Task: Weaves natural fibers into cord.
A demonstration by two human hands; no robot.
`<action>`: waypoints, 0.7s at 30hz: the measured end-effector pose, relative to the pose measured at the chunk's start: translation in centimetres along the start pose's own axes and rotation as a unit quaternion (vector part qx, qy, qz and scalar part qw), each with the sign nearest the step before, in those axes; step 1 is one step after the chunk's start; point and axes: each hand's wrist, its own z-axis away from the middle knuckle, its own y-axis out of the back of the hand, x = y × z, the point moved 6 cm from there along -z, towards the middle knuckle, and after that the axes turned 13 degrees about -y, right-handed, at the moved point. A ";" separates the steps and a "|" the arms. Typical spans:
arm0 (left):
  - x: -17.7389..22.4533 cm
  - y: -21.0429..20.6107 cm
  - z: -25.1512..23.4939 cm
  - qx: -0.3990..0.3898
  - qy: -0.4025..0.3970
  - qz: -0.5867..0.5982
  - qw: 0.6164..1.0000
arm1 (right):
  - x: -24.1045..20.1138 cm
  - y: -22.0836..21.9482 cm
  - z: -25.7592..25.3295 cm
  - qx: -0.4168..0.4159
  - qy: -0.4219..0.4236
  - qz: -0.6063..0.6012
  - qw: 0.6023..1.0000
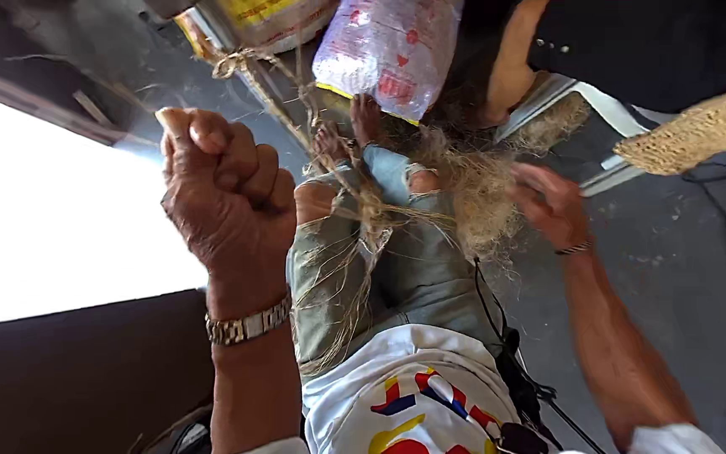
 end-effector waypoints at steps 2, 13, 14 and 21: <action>-0.5 -2.2 0.6 -0.045 -0.003 0.008 0.999 | -10.4 -2.7 1.2 -0.016 0.139 -0.142 0.980; -2.9 0.9 2.5 0.044 0.021 0.068 0.996 | -19.2 -11.4 5.0 -0.295 0.049 -0.535 0.790; -3.3 1.2 2.5 0.047 0.027 0.073 0.996 | -19.0 -11.6 4.9 -0.285 0.049 -0.533 0.795; -5.8 2.8 5.4 -0.057 0.116 -0.079 0.988 | -17.6 -12.2 3.3 -0.219 -0.010 -0.548 0.807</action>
